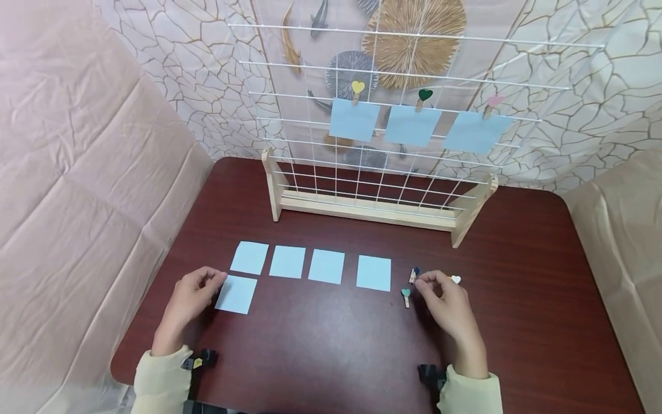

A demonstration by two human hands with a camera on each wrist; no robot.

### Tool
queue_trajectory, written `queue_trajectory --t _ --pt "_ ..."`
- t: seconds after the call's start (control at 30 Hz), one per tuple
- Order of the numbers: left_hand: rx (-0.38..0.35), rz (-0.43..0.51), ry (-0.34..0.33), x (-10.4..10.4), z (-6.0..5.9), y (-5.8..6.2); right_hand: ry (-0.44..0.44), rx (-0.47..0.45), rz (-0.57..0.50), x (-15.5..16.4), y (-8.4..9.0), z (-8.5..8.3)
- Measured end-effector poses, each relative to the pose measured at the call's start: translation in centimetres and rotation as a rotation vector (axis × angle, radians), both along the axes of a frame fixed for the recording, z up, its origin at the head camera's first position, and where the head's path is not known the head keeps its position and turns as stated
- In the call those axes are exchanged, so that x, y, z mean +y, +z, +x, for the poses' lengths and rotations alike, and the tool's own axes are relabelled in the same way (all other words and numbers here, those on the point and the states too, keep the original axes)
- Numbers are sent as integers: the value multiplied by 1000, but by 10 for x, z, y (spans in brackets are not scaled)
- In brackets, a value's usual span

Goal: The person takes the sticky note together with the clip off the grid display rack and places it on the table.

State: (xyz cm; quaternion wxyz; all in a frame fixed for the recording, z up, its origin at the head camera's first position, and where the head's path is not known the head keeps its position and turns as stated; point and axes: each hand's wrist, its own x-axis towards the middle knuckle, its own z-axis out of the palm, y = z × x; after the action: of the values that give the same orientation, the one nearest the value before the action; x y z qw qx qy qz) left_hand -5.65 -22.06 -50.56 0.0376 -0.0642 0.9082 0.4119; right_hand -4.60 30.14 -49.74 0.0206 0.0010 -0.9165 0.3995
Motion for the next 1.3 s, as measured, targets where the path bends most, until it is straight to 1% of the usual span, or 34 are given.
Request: queue_trajectory --t 0.17,0.23,0.3,0.43,0.57,0.7,0.8,0.93,1.07,1.2,1.3 --pt "54 97 -66 15 -12 15 -48 59 -66 -8 14 -15" --pt "72 136 -81 22 -17 21 -66 92 -90 -13 22 -23" --pt "94 154 -88 29 -22 26 -65 127 -101 -17 30 -31" --pt "154 165 -106 43 -35 36 -20 191 -97 -24 46 -45" --pt "244 172 -137 55 -47 47 35 230 -111 -34 63 -58" --pt "335 181 -158 67 -54 56 75 243 -115 -46 81 -70" --pt "382 208 -183 77 -59 62 83 241 -119 -53 92 -78" --pt "415 264 -204 92 -66 70 79 256 -132 -60 103 -87" --pt "435 309 -206 104 -71 76 77 309 -138 -62 110 -95" --pt "468 336 -222 114 -78 79 76 363 -159 -64 116 -101" --pt "487 335 -235 120 -84 81 66 393 -173 -66 120 -107"
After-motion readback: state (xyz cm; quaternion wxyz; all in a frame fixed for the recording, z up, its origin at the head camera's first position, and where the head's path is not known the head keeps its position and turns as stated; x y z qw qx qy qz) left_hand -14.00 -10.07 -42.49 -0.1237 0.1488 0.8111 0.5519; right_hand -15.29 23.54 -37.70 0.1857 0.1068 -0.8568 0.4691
